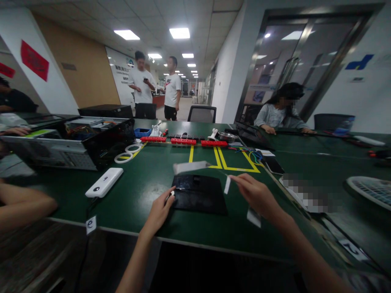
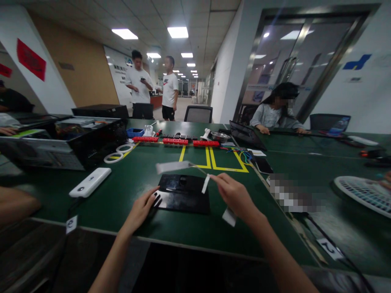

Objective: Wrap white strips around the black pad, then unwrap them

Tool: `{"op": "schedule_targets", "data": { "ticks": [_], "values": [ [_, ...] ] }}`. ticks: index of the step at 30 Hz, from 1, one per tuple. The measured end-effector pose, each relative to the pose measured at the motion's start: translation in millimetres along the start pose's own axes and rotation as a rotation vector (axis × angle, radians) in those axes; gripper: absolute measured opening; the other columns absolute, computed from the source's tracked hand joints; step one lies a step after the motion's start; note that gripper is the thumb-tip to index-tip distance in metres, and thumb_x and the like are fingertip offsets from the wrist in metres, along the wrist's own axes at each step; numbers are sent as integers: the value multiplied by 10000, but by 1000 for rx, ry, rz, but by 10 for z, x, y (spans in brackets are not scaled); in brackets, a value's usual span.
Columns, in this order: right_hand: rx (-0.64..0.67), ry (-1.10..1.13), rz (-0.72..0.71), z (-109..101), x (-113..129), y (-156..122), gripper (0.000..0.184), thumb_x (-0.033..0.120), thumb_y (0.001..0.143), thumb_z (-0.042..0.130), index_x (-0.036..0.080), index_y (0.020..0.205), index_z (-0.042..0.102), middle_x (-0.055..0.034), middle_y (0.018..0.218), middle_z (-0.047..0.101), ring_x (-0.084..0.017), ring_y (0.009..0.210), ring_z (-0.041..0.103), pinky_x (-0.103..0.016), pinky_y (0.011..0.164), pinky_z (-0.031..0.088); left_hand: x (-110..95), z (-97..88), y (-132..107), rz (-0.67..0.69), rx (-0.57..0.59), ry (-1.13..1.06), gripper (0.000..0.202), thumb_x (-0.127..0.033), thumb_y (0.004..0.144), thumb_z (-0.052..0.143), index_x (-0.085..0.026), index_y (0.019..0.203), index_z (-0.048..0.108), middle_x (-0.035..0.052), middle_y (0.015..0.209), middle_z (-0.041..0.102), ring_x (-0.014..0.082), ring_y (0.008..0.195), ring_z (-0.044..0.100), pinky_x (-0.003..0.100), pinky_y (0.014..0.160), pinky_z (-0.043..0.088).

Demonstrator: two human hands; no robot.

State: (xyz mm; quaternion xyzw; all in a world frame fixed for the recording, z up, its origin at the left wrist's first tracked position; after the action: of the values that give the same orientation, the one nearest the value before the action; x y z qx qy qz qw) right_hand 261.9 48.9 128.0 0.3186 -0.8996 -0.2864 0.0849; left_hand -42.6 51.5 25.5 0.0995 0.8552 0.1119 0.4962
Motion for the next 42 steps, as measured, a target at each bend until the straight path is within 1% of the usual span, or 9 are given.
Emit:
{"op": "schedule_targets", "data": {
  "ticks": [3,6,11,14,17,27,32,36,42],
  "values": [
    [104,-7,-195,282,344,70,401,58,860,357,166,1202,535,-75,1001,604,-133,842,585,-229,688,494,49,-101,-17,-144,-104,-390,628,-599,882,301,-134,1167,612,119,1172,645,270,1104,581,414,959,429],
    [176,-113,-350,519,515,71,407,35,847,384,145,1208,532,-86,982,612,-155,844,570,-249,661,490,71,-102,-80,-241,-26,-582,681,-641,840,362,-103,1188,595,145,1133,656,281,989,638,425,850,503],
    [231,-217,-403,699,496,69,430,19,845,406,138,1248,499,-79,942,615,-158,792,540,-258,629,468,-31,-157,-297,-144,90,-251,460,-475,856,480,-151,1136,648,102,1144,665,268,1094,582,384,950,424],
    [260,-248,-418,758,524,63,440,23,849,416,129,1271,478,-83,961,614,-168,811,539,-267,626,460,-90,-155,-434,-135,80,-106,468,-431,855,490,-188,1247,565,69,1027,708,237,943,649,345,841,486],
    [288,-264,-441,819,635,66,405,52,869,417,135,1259,487,-76,963,612,-170,809,538,-273,612,448,-110,-105,-497,-84,36,107,406,-399,869,469,-184,1182,613,76,968,709,215,802,661,333,762,507],
    [293,-289,-404,931,868,212,345,107,908,392,152,1236,492,-86,967,613,-186,856,539,-293,628,412,-147,-8,-356,156,-205,704,337,-292,904,426,-143,1109,647,142,1065,646,292,946,579,451,864,473],
    [292,-283,-398,1000,894,203,324,131,912,395,149,1219,498,-89,963,608,-196,865,536,-302,626,412,-307,180,-261,327,-30,761,414,-325,894,483,-152,1267,532,130,1318,533,317,1231,441,495,1027,347],
    [287,-305,-386,1045,890,187,317,155,913,401,148,1215,500,-80,959,604,-205,850,537,-314,618,416,-312,368,-218,371,123,753,522,-405,863,532,-200,1337,455,107,1396,460,341,1297,368,539,1041,310],
    [271,-302,-401,1046,896,169,314,156,916,396,146,1212,503,-90,969,609,-204,857,539,-314,612,411,-205,433,-207,335,147,699,580,-483,855,512,-207,1358,427,127,1405,443,354,1316,335,562,1036,304]
  ]
}}
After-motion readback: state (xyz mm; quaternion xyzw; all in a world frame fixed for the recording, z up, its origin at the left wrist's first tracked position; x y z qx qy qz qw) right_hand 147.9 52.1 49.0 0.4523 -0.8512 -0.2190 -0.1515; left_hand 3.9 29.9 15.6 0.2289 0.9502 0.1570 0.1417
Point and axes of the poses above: each hand's wrist, its own y-axis towards the middle knuckle, its own z-axis out of the palm, x = y × z, the point moved 4 cm from there along y, towards the middle knuckle
